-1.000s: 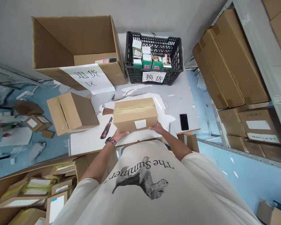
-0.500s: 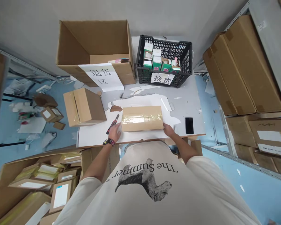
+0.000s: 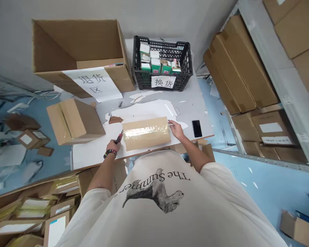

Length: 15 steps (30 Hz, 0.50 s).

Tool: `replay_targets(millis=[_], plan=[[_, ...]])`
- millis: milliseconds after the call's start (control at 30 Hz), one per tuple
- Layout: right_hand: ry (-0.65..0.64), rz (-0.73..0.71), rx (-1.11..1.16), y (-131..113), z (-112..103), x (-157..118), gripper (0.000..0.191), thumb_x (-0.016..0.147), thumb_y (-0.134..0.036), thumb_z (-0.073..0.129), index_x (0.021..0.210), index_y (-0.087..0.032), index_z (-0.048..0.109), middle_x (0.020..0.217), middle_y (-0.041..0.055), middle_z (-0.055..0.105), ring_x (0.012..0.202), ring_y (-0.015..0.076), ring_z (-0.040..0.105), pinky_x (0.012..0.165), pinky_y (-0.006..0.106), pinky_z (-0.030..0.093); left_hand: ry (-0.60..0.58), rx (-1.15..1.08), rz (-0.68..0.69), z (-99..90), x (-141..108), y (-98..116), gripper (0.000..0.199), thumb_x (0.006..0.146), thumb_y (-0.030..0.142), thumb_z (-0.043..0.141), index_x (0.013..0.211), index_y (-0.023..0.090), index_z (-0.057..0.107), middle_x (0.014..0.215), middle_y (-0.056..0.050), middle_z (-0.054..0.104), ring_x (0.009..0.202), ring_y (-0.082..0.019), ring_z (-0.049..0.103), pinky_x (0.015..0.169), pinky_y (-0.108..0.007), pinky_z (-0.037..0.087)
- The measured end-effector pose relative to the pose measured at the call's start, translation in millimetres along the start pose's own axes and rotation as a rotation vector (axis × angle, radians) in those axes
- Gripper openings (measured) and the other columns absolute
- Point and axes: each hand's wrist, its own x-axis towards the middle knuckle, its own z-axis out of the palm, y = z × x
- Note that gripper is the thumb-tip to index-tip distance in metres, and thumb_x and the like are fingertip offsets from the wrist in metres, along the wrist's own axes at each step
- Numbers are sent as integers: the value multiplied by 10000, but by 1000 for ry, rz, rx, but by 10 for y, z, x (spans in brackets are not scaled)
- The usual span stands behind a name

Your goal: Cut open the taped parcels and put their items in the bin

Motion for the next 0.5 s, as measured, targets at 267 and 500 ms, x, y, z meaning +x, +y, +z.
replay_targets(millis=[267, 500], plan=[[411, 683, -487, 938, -944, -487, 756, 1031, -343, 639, 1750, -123, 561, 1723, 279, 580, 1598, 458, 520, 1369, 595, 397, 52, 37, -56, 85, -19, 1, 498, 1004, 425, 745, 1432, 172, 721, 1373, -259, 838, 1310, -452, 813, 1124, -552, 664], [283, 724, -472, 1483, -1163, -435, 883, 938, -394, 852, 1746, -231, 534, 1706, 214, 543, 1568, 432, 504, 1361, 547, 388, 103, 33, -128, 184, 11, -27, 573, 868, 355, 838, 1405, 214, 696, 1327, -241, 857, 1322, -490, 808, 1150, -621, 659]])
